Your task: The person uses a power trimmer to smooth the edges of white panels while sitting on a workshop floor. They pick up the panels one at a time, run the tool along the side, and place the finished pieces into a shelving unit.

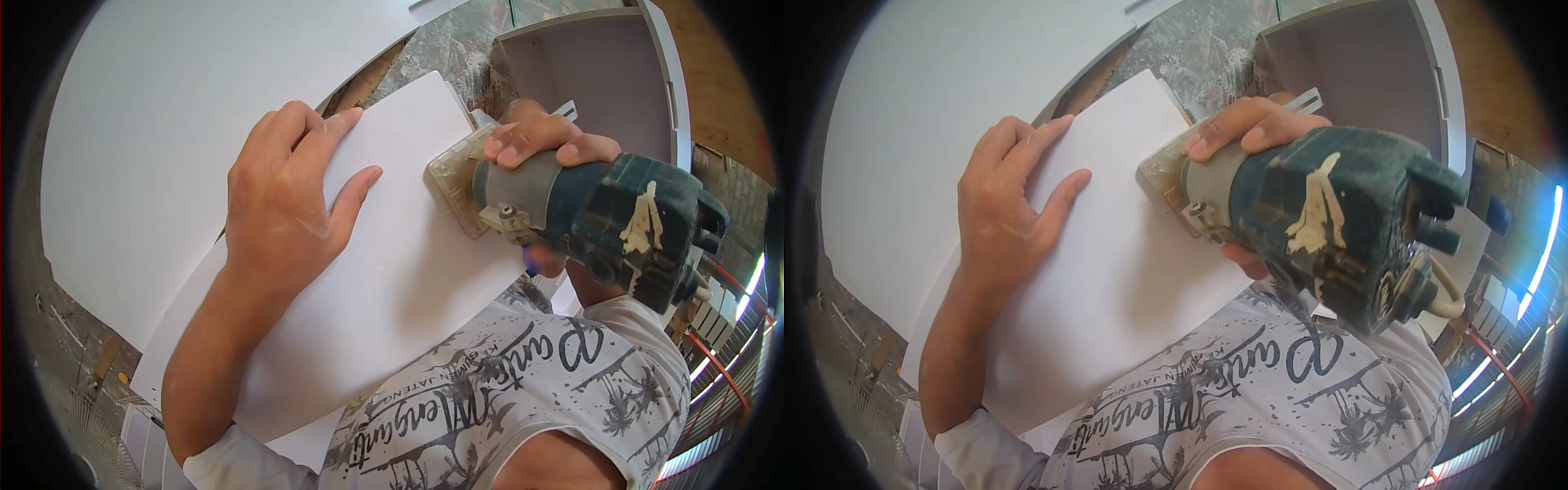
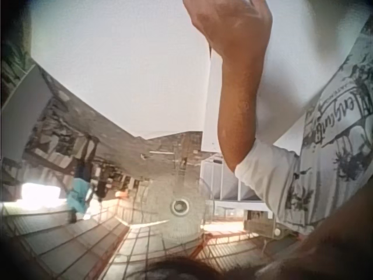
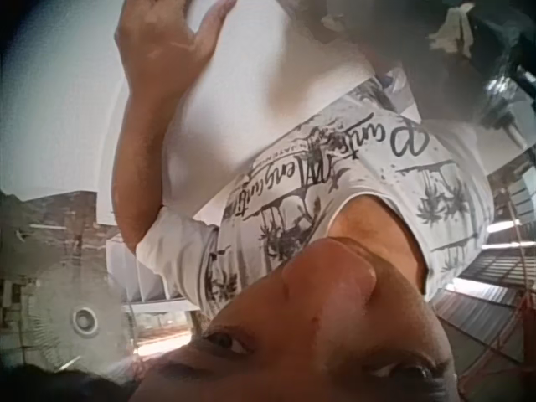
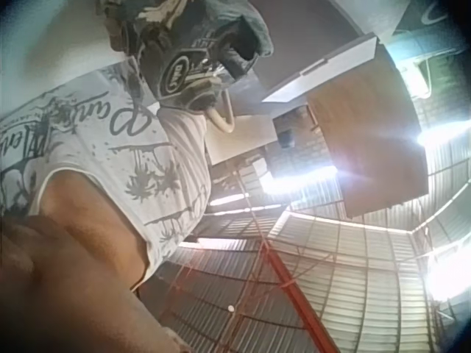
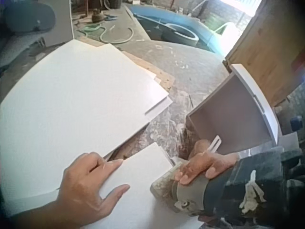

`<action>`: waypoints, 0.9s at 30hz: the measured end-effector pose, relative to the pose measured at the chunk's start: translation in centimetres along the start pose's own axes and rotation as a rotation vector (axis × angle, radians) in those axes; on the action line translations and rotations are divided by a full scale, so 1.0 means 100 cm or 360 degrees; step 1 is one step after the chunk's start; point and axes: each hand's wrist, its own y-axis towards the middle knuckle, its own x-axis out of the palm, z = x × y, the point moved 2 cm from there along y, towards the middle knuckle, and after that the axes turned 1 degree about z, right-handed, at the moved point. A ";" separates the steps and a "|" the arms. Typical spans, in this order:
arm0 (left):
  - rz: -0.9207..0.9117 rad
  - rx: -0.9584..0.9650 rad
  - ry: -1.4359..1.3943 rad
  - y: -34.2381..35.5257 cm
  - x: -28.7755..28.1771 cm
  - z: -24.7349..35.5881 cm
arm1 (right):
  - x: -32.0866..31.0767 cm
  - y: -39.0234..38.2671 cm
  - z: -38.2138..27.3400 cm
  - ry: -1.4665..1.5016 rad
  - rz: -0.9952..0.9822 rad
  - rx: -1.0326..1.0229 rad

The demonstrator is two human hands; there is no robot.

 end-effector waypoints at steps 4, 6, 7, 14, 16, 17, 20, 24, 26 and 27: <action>-0.0025 -0.0048 0.0028 -0.005 -0.002 -0.002 | -0.002 0.000 0.009 -0.0012 -0.0022 -0.0020; 0.0008 -0.0034 0.0039 -0.006 -0.001 -0.001 | -0.002 0.001 0.010 -0.0033 -0.0025 -0.0036; 0.0036 -0.0017 0.0044 -0.006 0.000 -0.001 | -0.001 0.001 0.009 -0.0038 -0.0028 -0.0039; 0.0086 -0.0014 0.0080 -0.010 -0.004 -0.001 | 0.002 0.009 0.007 -0.0080 -0.0026 -0.0035; 0.0109 -0.0006 0.0082 -0.010 -0.003 -0.001 | 0.000 0.011 0.008 -0.0103 -0.0070 -0.0075; 0.0113 -0.0008 0.0080 -0.010 -0.003 0.000 | -0.001 0.014 0.010 -0.0112 -0.0093 -0.0085; 0.0074 -0.0046 0.0055 -0.010 -0.004 0.000 | -0.001 0.015 0.012 -0.0095 -0.0121 -0.0150; 0.0092 -0.0030 0.0057 -0.010 0.000 0.000 | 0.001 0.014 0.015 -0.0118 -0.0053 -0.0149; 0.0092 -0.0029 0.0043 -0.008 0.000 -0.001 | -0.001 0.015 0.016 -0.0110 -0.0035 -0.0154; 0.0086 -0.0028 0.0028 -0.006 0.001 -0.002 | -0.002 0.016 0.015 -0.0109 -0.0039 -0.0154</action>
